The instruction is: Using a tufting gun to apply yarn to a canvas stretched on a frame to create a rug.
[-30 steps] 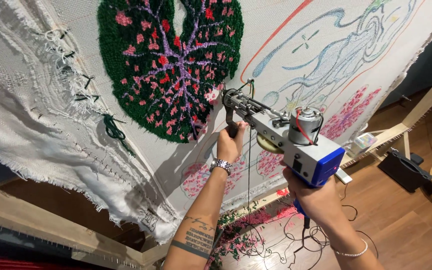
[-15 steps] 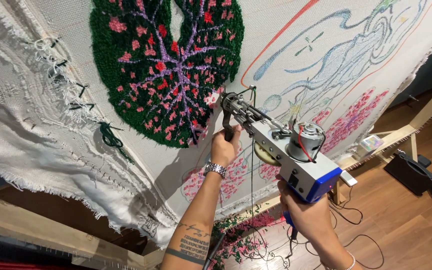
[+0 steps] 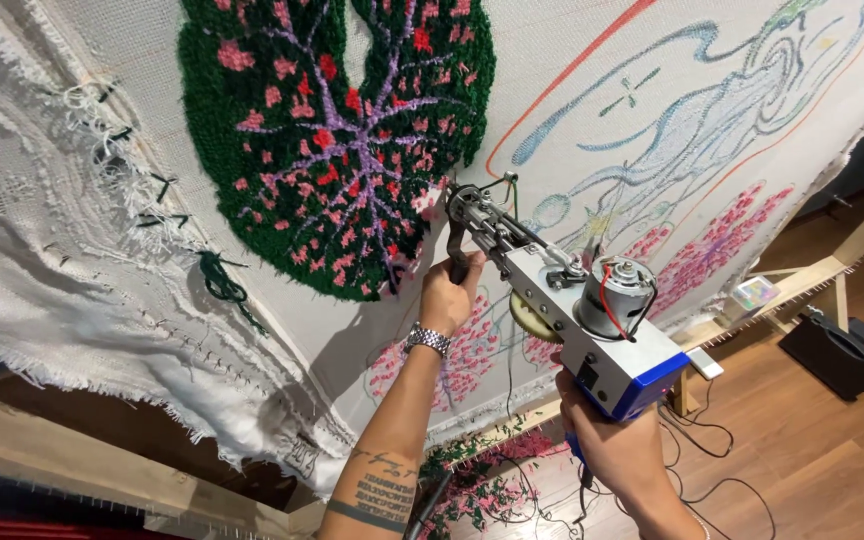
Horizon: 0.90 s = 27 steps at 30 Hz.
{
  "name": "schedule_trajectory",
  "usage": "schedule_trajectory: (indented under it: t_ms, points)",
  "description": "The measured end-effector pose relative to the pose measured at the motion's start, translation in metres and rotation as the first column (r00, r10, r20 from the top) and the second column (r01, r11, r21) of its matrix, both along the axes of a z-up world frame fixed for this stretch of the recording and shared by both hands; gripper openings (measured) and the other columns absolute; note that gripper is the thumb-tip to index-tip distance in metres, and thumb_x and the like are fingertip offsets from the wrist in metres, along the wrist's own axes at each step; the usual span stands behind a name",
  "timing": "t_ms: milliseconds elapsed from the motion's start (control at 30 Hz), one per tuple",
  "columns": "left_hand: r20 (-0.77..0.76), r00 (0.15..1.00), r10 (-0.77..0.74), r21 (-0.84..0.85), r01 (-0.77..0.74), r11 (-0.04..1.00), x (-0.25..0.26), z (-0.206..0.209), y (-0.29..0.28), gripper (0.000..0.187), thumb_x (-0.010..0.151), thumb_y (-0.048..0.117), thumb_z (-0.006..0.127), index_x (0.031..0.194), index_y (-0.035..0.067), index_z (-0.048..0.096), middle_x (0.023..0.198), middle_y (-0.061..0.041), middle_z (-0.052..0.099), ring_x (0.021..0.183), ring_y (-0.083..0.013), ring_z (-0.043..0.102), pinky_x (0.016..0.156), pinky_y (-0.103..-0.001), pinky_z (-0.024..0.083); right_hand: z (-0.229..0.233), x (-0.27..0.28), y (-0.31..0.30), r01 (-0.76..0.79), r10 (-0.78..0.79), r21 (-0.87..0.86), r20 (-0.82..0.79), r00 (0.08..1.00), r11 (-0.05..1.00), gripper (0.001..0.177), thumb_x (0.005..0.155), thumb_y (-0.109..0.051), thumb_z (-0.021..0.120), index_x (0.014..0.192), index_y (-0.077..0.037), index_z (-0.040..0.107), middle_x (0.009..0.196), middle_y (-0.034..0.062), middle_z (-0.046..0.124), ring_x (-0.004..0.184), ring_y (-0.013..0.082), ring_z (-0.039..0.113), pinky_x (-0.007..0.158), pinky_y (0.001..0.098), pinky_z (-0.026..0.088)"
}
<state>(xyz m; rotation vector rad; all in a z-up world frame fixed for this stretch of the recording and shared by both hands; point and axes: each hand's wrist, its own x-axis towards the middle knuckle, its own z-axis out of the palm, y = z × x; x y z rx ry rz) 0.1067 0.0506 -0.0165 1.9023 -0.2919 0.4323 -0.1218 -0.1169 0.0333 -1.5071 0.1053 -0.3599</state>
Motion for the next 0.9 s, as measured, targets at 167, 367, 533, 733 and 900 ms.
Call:
schedule_trajectory:
  t_ms: [167,367,533,733,900]
  points:
    - [0.051,0.999,-0.016,-0.042,0.019,0.999,0.006,-0.003,-0.002,0.039,0.095,0.042,0.067,0.100,0.005,0.076,0.082,-0.014,0.076,0.074,-0.0241,0.073,0.067,-0.036,0.055,-0.006,0.006,-0.003,0.083,-0.091,-0.164,-0.046,0.995,0.983,0.015,0.089,-0.009,0.073,0.100,0.000,0.071,0.068,0.0058,0.064,0.055,0.0120,0.057,0.047,0.0305,0.045]
    - [0.076,0.997,0.019,-0.058,-0.015,0.998,0.012,-0.003,-0.003,0.039,0.094,0.041,0.070,0.101,0.004,0.076,0.075,-0.013,0.073,0.067,-0.0203,0.069,0.065,-0.034,0.054,0.007,0.006,-0.002,0.122,-0.102,-0.326,0.077,0.992,0.938,0.017,0.085,-0.010,0.073,0.100,-0.003,0.069,0.070,0.0018,0.066,0.056,0.0115,0.060,0.049,0.0300,0.049]
    - [0.049,0.999,-0.002,-0.097,0.007,0.995,0.013,0.000,-0.002,0.039,0.094,0.041,0.070,0.101,0.003,0.075,0.074,-0.011,0.073,0.066,-0.0170,0.067,0.064,-0.032,0.053,0.002,0.008,-0.001,0.103,-0.090,-0.239,0.064,0.994,0.965,0.017,0.085,-0.010,0.073,0.099,-0.003,0.069,0.069,0.0033,0.065,0.056,0.0124,0.059,0.048,0.0310,0.048]
    - [0.168,0.986,-0.008,-0.108,0.026,0.994,0.016,-0.006,-0.004,0.038,0.096,0.038,0.070,0.101,0.001,0.075,0.078,-0.008,0.074,0.070,-0.0126,0.068,0.065,-0.030,0.054,0.007,0.009,-0.002,0.129,-0.112,-0.338,0.071,0.991,0.932,0.015,0.086,-0.009,0.073,0.098,-0.003,0.068,0.070,0.0031,0.065,0.056,0.0131,0.059,0.048,0.0310,0.047]
    - [0.049,0.997,-0.052,-0.171,0.060,0.983,0.007,0.012,-0.005,0.037,0.095,0.037,0.070,0.100,0.001,0.075,0.068,-0.005,0.068,0.061,-0.0114,0.063,0.058,-0.029,0.049,0.017,0.008,0.002,0.111,-0.109,-0.266,0.023,0.994,0.958,0.018,0.085,-0.007,0.071,0.103,-0.003,0.070,0.076,0.0014,0.069,0.057,0.0113,0.061,0.046,0.0298,0.048]
